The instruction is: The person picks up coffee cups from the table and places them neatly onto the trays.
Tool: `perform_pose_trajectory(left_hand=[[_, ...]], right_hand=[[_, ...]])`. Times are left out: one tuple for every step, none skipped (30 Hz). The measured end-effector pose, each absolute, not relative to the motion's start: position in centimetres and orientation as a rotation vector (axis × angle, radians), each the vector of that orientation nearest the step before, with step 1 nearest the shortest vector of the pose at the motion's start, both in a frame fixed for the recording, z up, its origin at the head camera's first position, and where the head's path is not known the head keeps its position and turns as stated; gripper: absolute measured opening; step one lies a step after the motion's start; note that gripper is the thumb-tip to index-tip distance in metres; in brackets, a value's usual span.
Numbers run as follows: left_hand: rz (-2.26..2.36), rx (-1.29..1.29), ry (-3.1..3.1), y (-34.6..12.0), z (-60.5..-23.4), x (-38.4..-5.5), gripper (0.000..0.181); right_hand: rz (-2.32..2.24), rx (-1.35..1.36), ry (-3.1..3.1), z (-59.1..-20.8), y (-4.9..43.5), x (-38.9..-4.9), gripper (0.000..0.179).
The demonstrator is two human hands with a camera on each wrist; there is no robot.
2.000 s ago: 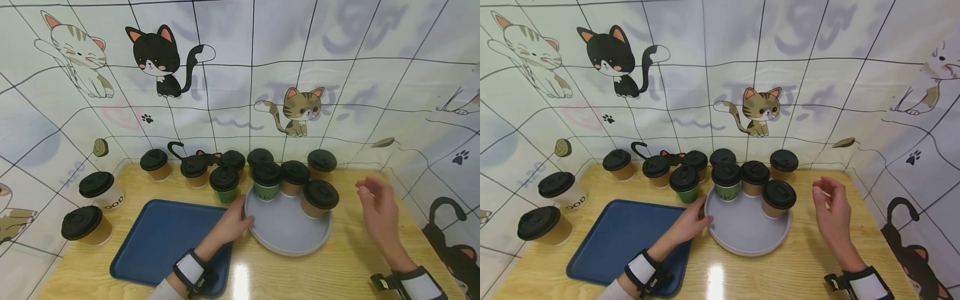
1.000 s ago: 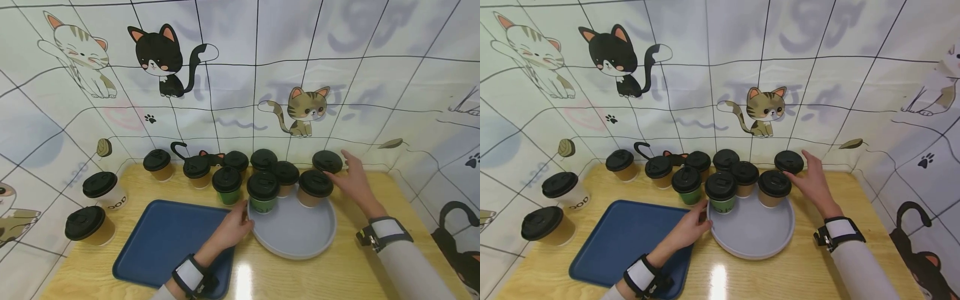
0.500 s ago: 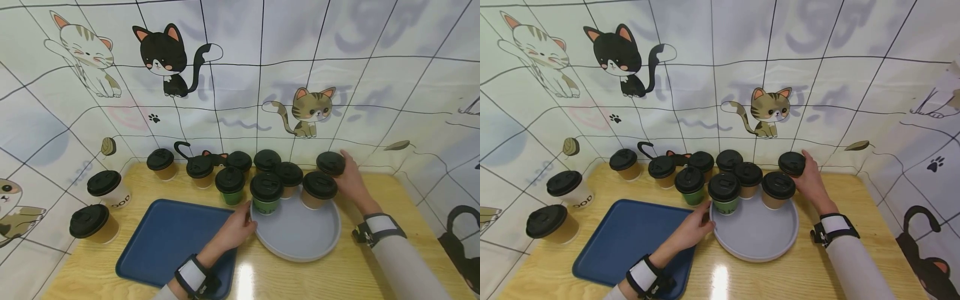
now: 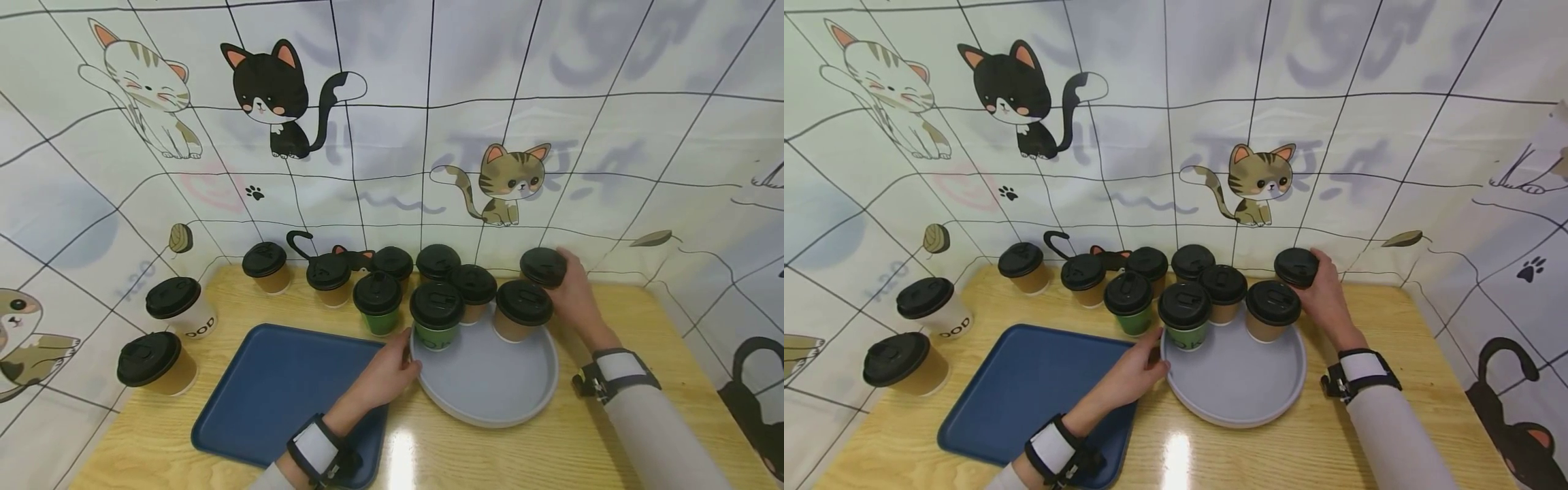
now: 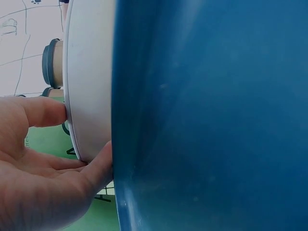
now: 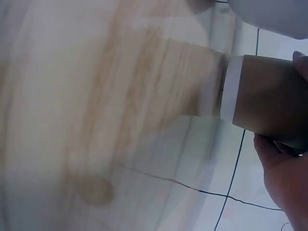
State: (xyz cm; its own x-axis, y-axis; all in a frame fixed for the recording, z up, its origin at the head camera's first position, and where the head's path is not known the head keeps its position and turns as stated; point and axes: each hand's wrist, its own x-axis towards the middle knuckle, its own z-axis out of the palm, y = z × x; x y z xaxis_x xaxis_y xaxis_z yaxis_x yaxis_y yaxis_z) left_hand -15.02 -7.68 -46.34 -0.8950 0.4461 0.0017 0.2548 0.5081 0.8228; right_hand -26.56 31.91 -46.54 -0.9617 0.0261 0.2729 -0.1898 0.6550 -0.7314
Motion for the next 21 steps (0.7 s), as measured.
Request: perform_pose_trajectory(left_hand=[[1.332, 0.594, 2.537, -7.7, -46.3, -15.0, 0.065], [1.336, 0.596, 2.535, -7.7, -46.3, -15.0, 0.065], [1.338, 0.594, 2.533, -7.6, -46.3, -15.0, 0.065], [1.338, 0.591, 2.536, -7.6, -46.3, -15.0, 0.065], [1.336, 0.584, 2.537, -7.6, -46.3, -14.9, 0.064], [1.337, 0.584, 2.538, -7.6, -46.3, -14.9, 0.064], [1.337, 0.584, 2.54, -7.6, -46.3, -14.9, 0.064], [1.338, 0.587, 2.543, -7.6, -46.3, -14.9, 0.063], [1.333, 0.586, 2.55, -7.5, -46.4, -15.0, 0.063], [1.33, 0.587, 2.554, -7.5, -46.4, -15.0, 0.062], [1.329, 0.589, 2.557, -7.5, -46.4, -15.0, 0.062], [1.328, 0.592, 2.558, -7.5, -46.4, -15.0, 0.062], [1.324, 0.592, 2.563, -7.5, -46.5, -15.0, 0.062], [1.322, 0.593, 2.564, -7.5, -46.5, -15.0, 0.062], [1.322, 0.591, 2.563, -7.5, -46.5, -15.1, 0.062], [1.322, 0.589, 2.562, -7.5, -46.6, -15.0, 0.063], [1.324, 0.588, 2.558, -7.5, -46.6, -15.0, 0.063], [1.325, 0.587, 2.555, -7.6, -46.6, -15.0, 0.063], [1.326, 0.583, 2.553, -7.6, -46.6, -15.0, 0.063], [1.328, 0.579, 2.547, -7.6, -46.6, -15.0, 0.064], [1.332, 0.578, 2.544, -7.6, -46.6, -15.0, 0.064]], right_hand=[[1.208, 0.124, -2.6, -46.5, 32.0, -26.5, 0.101], [1.214, 0.119, -2.585, -46.5, 32.1, -26.4, 0.102], [1.223, 0.116, -2.565, -46.4, 32.2, -26.2, 0.101], [1.228, 0.117, -2.546, -46.3, 32.2, -26.1, 0.1], [1.229, 0.121, -2.525, -46.2, 32.3, -25.9, 0.1], [1.234, 0.129, -2.504, -46.0, 32.3, -25.7, 0.098], [1.231, 0.132, -2.491, -45.8, 32.4, -25.5, 0.097], [1.236, 0.13, -2.48, -45.6, 32.5, -25.2, 0.097], [1.235, 0.128, -2.472, -45.4, 32.5, -24.8, 0.096], [1.235, 0.121, -2.47, -45.2, 32.6, -24.4, 0.096], [1.233, 0.11, -2.473, -45.0, 32.7, -24.0, 0.098], [1.238, 0.1, -2.476, -44.8, 32.7, -23.7, 0.099], [1.235, 0.081, -2.488, -44.6, 32.8, -23.3, 0.102], [1.231, 0.063, -2.498, -44.5, 32.9, -22.9, 0.104], [1.227, 0.05, -2.506, -44.3, 33.0, -22.5, 0.106], [1.225, 0.031, -2.513, -44.2, 33.0, -22.2, 0.107], [1.218, 0.018, -2.518, -44.1, 33.0, -21.8, 0.108], [1.216, 0.008, -2.52, -43.9, 33.1, -21.4, 0.108], [1.207, -0.004, -2.521, -43.8, 33.2, -21.1, 0.108], [1.206, -0.012, -2.52, -43.7, 33.2, -20.8, 0.107], [1.201, -0.025, -2.521, -43.6, 33.3, -20.4, 0.107]])
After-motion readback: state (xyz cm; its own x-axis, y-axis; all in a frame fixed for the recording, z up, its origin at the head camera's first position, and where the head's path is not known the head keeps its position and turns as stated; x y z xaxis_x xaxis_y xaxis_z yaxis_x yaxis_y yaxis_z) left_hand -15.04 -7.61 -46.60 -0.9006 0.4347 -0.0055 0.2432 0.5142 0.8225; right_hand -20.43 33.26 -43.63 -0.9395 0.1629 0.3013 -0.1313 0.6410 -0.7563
